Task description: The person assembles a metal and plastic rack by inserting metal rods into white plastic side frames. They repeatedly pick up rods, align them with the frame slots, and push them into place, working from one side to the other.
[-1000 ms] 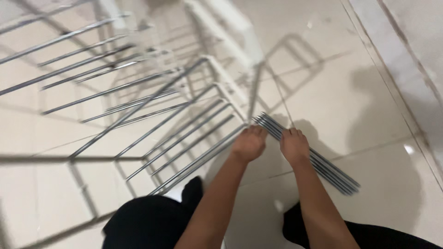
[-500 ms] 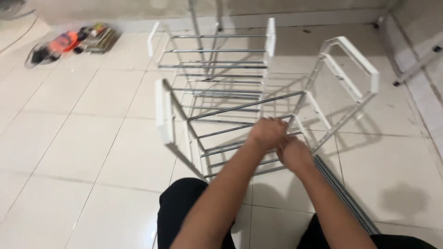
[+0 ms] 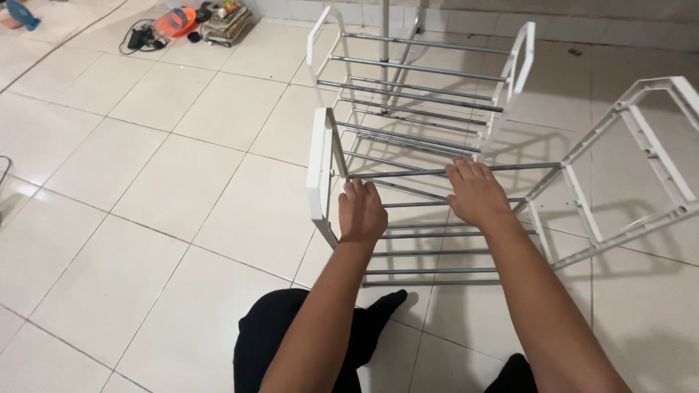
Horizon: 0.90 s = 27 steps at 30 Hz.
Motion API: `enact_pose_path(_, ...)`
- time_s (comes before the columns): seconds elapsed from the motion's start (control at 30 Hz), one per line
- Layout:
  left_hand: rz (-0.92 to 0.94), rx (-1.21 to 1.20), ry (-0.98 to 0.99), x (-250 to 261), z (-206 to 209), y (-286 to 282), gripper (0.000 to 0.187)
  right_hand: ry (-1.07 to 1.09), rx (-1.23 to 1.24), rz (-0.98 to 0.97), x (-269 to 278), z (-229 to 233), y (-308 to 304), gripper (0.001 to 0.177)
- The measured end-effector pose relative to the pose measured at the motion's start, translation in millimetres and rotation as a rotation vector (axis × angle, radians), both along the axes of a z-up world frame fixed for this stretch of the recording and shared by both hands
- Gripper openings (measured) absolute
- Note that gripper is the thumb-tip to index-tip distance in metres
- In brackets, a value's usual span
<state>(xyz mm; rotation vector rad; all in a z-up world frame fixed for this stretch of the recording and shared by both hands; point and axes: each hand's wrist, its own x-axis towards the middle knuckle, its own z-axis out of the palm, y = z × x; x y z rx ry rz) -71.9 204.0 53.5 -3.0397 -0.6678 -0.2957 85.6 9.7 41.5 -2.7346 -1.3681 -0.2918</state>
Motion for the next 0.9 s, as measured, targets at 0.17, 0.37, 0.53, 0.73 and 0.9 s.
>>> enact_pose_path(0.17, 0.045, 0.213, 0.002, 0, -13, 5, 0.051, 0.049, -0.041, -0.017, 7, -17, 6, 0.073)
enact_pose_path(0.37, 0.225, -0.182, 0.000, 10, -25, 11, 0.068, 0.133, 0.079, -0.103, -15, -21, -10, 0.042)
enact_pose_path(0.53, 0.281, -0.225, -0.303, 21, -35, 18, 0.060, 0.012, 0.283, -0.113, -52, -24, -27, 0.034)
enact_pose_path(0.73, 0.367, -0.665, -0.146, 17, -17, 26, 0.040, -0.139, 0.304, -0.182, -85, -20, -33, 0.036)
enact_pose_path(0.9, 0.353, -0.728, -0.142, -2, 6, 21, 0.032, -0.127, 0.268, -0.171, -94, -10, -26, 0.036)
